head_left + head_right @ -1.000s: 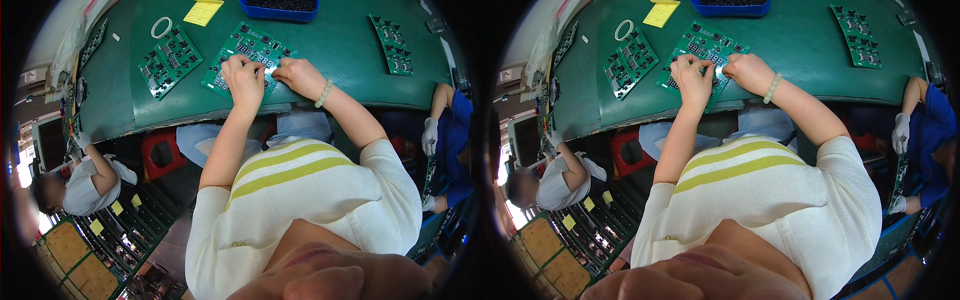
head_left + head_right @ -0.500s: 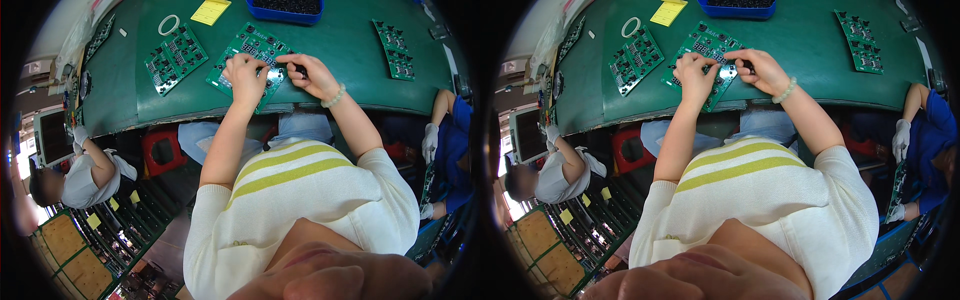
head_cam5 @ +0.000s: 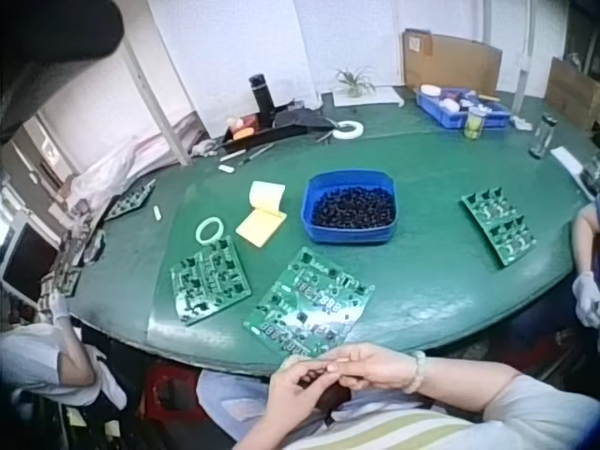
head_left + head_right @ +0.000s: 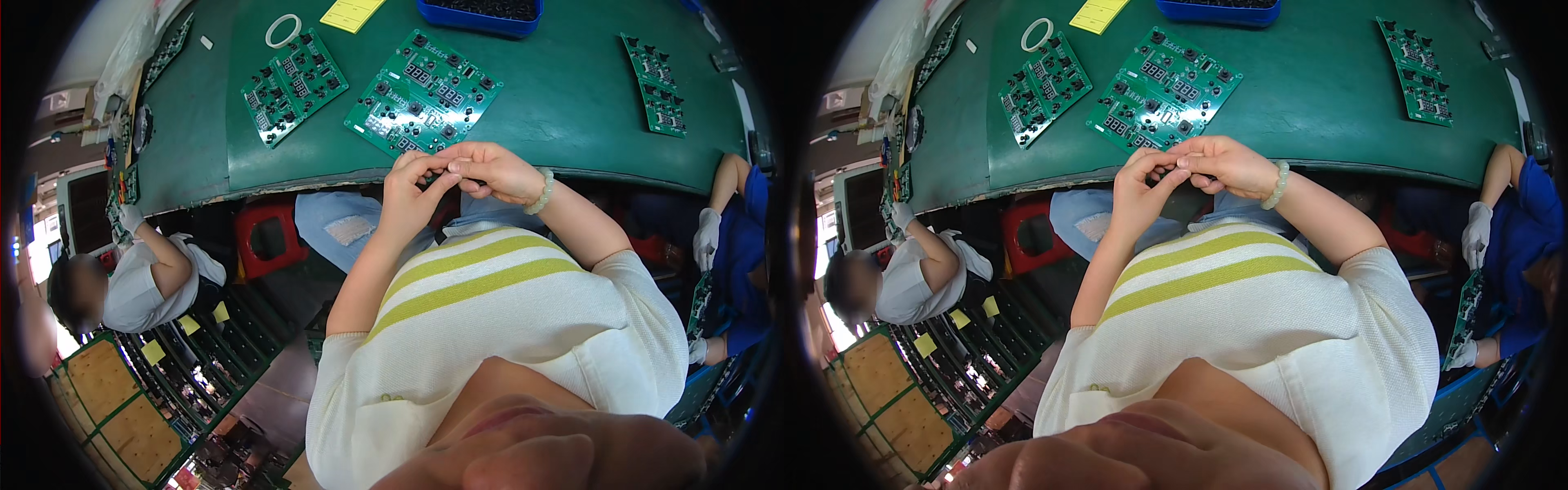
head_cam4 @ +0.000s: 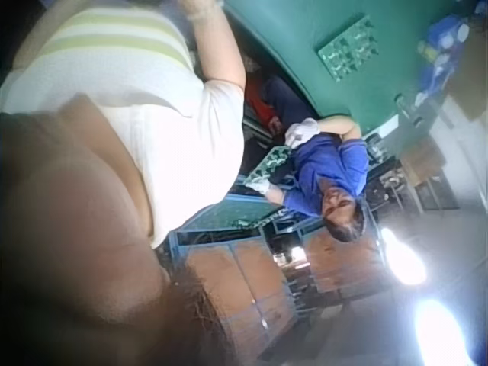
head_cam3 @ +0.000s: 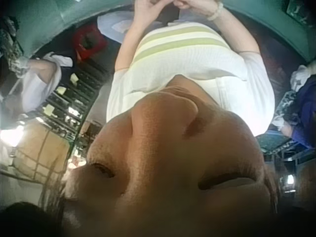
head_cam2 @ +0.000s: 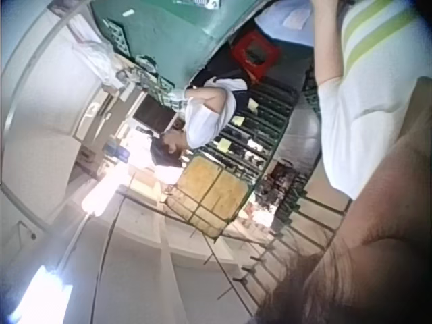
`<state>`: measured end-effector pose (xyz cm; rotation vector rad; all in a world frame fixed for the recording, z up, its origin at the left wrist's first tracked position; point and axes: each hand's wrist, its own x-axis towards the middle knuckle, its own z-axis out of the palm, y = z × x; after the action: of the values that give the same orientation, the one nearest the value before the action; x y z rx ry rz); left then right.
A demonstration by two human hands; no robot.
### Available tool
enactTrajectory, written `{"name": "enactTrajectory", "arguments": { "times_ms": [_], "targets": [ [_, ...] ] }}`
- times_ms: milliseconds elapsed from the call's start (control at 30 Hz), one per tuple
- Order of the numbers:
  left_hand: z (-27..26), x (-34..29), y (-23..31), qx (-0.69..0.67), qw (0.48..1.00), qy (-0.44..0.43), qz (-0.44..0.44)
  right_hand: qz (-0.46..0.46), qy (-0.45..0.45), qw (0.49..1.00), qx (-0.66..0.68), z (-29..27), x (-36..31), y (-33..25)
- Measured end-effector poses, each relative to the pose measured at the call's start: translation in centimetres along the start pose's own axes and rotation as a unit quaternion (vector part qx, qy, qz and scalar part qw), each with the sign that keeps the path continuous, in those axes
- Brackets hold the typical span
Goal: The person inserts small black electronic components into green circuit boards by hand. They pick components from a blue bin and place them into specific slots on the boards, occasionally moving finished boards to a rack or picking up new ones from the table.
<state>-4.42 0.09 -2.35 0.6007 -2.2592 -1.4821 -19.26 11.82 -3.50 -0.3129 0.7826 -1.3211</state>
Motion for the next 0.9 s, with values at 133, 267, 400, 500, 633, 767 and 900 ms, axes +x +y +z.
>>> {"name": "enactTrajectory", "arguments": {
  "times_ms": [133, 267, 400, 500, 633, 767, 900],
  "targets": [
    [-0.5, -0.7, 0.4, -0.006, 1.000, -0.008, -0.017, 0.014, -0.002, 1.000, 0.010, -0.1, 0.1, 0.4],
    [-0.1, -0.8, -1.0, -0.035, 0.999, 0.034, -0.011, 0.024, 0.061, 0.997, 0.031, -0.5, 0.2, 0.4],
    [0.3, -0.5, -0.6, -0.119, 0.987, -0.002, -0.107, -0.002, 0.055, 0.994, 0.091, -1.3, 0.1, 0.9],
    [0.6, -0.2, -0.3, -0.200, 0.969, 0.000, -0.145, -0.027, 0.065, 0.992, 0.105, -1.5, 0.0, 0.8],
    [0.9, 0.0, -0.2, -0.267, 0.952, 0.016, -0.147, -0.059, 0.101, 0.990, 0.072, -1.0, -0.1, 0.3],
    [0.4, 0.5, -0.2, -0.332, 0.922, -0.017, -0.197, -0.083, 0.129, 0.988, 0.001, -0.7, -0.1, 0.0],
    [0.2, 0.9, -0.4, -0.355, 0.908, -0.038, -0.220, -0.110, 0.148, 0.980, -0.075, -0.6, -0.3, -0.2]
  ]
}}
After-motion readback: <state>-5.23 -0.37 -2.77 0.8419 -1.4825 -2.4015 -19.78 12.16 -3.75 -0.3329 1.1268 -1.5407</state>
